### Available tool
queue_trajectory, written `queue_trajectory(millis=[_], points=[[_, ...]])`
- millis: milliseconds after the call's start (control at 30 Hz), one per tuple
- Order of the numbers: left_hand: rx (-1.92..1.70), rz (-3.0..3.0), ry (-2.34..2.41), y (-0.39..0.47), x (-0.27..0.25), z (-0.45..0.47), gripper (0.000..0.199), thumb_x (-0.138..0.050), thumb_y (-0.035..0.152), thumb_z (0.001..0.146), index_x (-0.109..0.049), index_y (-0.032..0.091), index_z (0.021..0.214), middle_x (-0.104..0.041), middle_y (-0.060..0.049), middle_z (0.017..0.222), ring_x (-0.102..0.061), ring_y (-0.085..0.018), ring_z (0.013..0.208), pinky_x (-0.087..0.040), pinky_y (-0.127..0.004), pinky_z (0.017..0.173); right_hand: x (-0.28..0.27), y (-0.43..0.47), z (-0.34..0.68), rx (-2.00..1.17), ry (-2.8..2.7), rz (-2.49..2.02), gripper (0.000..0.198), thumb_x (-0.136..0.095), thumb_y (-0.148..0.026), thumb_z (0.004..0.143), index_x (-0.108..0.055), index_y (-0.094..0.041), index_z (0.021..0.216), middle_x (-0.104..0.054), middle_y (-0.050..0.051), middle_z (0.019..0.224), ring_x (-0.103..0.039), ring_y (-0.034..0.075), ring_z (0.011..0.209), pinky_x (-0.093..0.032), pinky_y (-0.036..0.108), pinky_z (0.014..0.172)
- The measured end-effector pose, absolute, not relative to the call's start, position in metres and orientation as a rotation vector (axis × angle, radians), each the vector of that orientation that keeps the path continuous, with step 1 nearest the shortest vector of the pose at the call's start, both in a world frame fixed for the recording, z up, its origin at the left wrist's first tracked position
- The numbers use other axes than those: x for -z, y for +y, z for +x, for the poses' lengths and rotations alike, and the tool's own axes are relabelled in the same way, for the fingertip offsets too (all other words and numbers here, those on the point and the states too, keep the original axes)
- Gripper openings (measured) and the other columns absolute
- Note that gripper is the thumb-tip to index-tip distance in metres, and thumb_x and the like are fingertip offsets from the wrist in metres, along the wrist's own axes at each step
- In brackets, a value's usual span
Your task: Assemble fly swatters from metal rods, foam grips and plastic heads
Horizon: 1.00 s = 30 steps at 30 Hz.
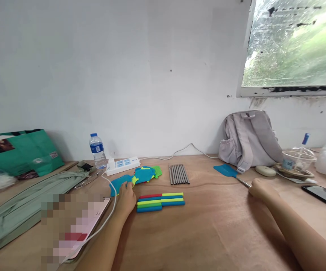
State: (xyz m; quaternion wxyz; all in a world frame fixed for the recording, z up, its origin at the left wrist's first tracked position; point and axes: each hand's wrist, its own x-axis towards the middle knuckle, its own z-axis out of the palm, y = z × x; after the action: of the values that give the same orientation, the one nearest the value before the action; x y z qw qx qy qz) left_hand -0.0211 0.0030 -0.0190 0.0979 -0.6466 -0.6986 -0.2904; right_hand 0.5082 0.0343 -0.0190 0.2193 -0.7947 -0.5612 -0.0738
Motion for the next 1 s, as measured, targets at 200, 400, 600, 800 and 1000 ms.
queue_trajectory(millis=[200, 400, 600, 800, 1000], points=[[0.775, -1.876, -2.113, 0.005, 0.015, -0.02, 0.036, -0.04, -0.001, 0.073, -0.049, 0.003, 0.107, -0.051, -0.02, 0.112, -0.042, -0.029, 0.116, -0.034, -0.039, 0.097, 0.005, 0.026, 0.474, 0.228, -1.683, -2.091, 0.017, -0.046, -0.027, 0.073, -0.057, -0.019, 0.084, -0.063, 0.011, 0.09, -0.06, 0.025, 0.08, -0.041, 0.033, 0.063], [0.701, -1.846, -2.199, 0.008, 0.015, -0.02, 0.047, -0.034, -0.004, 0.074, -0.042, -0.002, 0.12, -0.049, -0.025, 0.121, -0.035, -0.036, 0.122, -0.025, -0.051, 0.1, -0.002, 0.02, 0.444, 0.214, -1.869, -1.873, 0.013, -0.047, -0.027, 0.073, -0.056, -0.022, 0.081, -0.064, 0.005, 0.085, -0.059, 0.021, 0.078, -0.041, 0.03, 0.066], [0.715, -1.947, -2.18, 0.008, 0.009, -0.022, 0.053, -0.03, -0.008, 0.071, -0.045, 0.005, 0.12, -0.059, -0.016, 0.111, -0.05, -0.027, 0.111, -0.03, -0.043, 0.098, -0.004, 0.013, 0.412, 0.167, -2.053, -1.634, 0.013, -0.044, -0.025, 0.076, -0.055, -0.022, 0.081, -0.063, 0.003, 0.086, -0.058, 0.018, 0.08, -0.042, 0.028, 0.071], [0.834, -2.03, -2.14, 0.005, 0.005, -0.022, 0.049, -0.031, -0.004, 0.074, -0.051, 0.013, 0.115, -0.06, -0.011, 0.111, -0.055, -0.023, 0.104, -0.042, -0.036, 0.088, 0.006, 0.002, 0.364, -0.008, -2.214, -1.341, 0.019, -0.042, -0.013, 0.074, -0.056, -0.021, 0.085, -0.061, 0.006, 0.09, -0.055, 0.021, 0.087, -0.041, 0.032, 0.077], [0.956, -2.116, -2.077, 0.003, 0.001, -0.021, 0.037, -0.044, 0.007, 0.074, -0.059, 0.018, 0.106, -0.063, -0.006, 0.108, -0.058, -0.022, 0.1, -0.045, -0.034, 0.085, 0.022, 0.013, 0.332, -0.109, -2.197, -1.281, 0.031, -0.041, -0.005, 0.069, -0.05, -0.018, 0.096, -0.055, 0.008, 0.097, -0.054, 0.018, 0.082, -0.041, 0.029, 0.071]])
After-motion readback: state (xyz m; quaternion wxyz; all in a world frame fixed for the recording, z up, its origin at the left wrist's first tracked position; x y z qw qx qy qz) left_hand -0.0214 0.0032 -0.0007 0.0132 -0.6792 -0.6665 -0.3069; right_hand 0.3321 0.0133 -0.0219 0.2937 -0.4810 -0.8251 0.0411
